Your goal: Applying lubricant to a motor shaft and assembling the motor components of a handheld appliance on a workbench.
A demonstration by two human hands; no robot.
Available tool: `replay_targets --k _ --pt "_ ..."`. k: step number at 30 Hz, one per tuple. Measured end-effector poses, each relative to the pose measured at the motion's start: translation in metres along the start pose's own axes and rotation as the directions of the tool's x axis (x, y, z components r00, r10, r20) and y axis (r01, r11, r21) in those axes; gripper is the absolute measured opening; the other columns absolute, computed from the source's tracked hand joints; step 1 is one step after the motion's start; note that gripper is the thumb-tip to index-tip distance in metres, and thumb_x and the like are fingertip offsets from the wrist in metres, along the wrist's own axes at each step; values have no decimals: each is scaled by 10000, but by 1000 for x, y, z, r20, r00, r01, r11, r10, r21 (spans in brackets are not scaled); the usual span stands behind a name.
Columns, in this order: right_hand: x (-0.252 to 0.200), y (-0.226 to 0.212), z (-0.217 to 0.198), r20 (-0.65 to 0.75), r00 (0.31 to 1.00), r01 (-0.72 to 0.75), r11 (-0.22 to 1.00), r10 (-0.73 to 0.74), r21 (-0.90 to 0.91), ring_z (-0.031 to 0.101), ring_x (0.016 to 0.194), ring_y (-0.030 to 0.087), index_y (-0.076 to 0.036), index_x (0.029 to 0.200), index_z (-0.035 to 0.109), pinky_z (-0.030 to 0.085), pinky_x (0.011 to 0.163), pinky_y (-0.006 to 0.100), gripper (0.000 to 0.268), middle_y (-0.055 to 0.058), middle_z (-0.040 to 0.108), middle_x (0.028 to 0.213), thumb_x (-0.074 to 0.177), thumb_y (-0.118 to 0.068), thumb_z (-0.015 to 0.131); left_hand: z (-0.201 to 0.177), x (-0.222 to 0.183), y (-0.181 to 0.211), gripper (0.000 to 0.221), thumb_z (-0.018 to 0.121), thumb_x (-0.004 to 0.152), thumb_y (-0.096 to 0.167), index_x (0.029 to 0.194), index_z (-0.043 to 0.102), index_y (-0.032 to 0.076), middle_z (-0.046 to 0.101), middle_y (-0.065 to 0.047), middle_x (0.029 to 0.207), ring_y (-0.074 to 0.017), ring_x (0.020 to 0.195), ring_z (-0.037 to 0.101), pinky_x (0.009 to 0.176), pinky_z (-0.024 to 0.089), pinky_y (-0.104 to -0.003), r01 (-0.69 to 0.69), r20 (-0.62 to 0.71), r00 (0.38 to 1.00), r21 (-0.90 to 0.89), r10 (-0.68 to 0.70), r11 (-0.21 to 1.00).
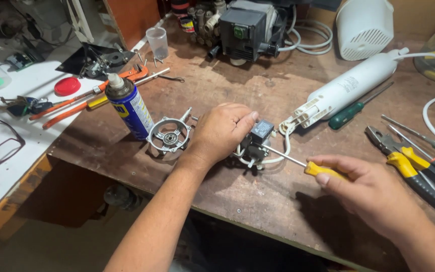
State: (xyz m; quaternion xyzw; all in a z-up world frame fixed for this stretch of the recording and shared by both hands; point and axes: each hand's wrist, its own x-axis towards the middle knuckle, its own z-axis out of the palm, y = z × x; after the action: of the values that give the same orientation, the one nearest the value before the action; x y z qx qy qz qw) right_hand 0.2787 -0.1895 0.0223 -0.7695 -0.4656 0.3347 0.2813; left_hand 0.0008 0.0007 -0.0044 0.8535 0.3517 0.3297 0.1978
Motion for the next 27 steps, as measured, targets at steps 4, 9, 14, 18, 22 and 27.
replay_targets --k 4,9,14,18,22,27 --pt "-10 13 9 -69 943 301 920 -327 -252 935 1148 21 -364 1413 954 612 1112 234 517 -140 1020 1325 897 -376 913 0 1 -1 438 541 1146 379 927 829 132 844 -32 959 -303 1029 771 869 547 -498 -29 -5 1000 19 29 999" --pt "-19 21 20 -90 663 655 633 -744 -412 896 1047 94 -218 1425 872 658 1008 281 465 -51 936 1203 980 -353 861 -2 1 2 445 539 1151 383 900 818 145 848 -11 948 -273 1030 774 881 547 -470 -4 12 1000 11 4 1000" --pt "-4 28 13 -58 701 634 658 -711 -407 898 1121 103 -255 1405 891 641 1061 297 453 -68 947 1279 971 -381 858 1 1 -1 434 531 1139 384 1007 883 167 893 4 1032 -263 1096 793 938 559 -454 -3 21 1000 -1 3 1000" --pt "1 23 6 -44 759 584 709 -650 -396 910 1126 88 -311 1355 926 627 1047 281 415 -124 978 1255 954 -396 867 2 2 -3 419 550 1136 364 1048 909 165 924 11 1107 -252 1126 808 977 567 -437 -17 2 1000 -25 17 1000" --pt "3 19 4 -27 737 611 683 -675 -400 909 1143 113 -280 1344 919 634 1069 311 405 -105 969 1291 959 -389 860 3 1 -5 406 555 1140 359 1013 888 165 913 15 1076 -256 1104 805 949 565 -436 -24 -6 1000 -26 24 999" --pt "-12 -20 2 14 1000 19 986 -17 -164 858 1046 36 -397 1442 982 555 1065 216 496 -155 1047 1179 957 -386 884 1 1 -2 410 546 1144 344 961 852 142 887 -8 999 -273 1052 799 946 559 -450 -44 -4 999 -23 44 999"
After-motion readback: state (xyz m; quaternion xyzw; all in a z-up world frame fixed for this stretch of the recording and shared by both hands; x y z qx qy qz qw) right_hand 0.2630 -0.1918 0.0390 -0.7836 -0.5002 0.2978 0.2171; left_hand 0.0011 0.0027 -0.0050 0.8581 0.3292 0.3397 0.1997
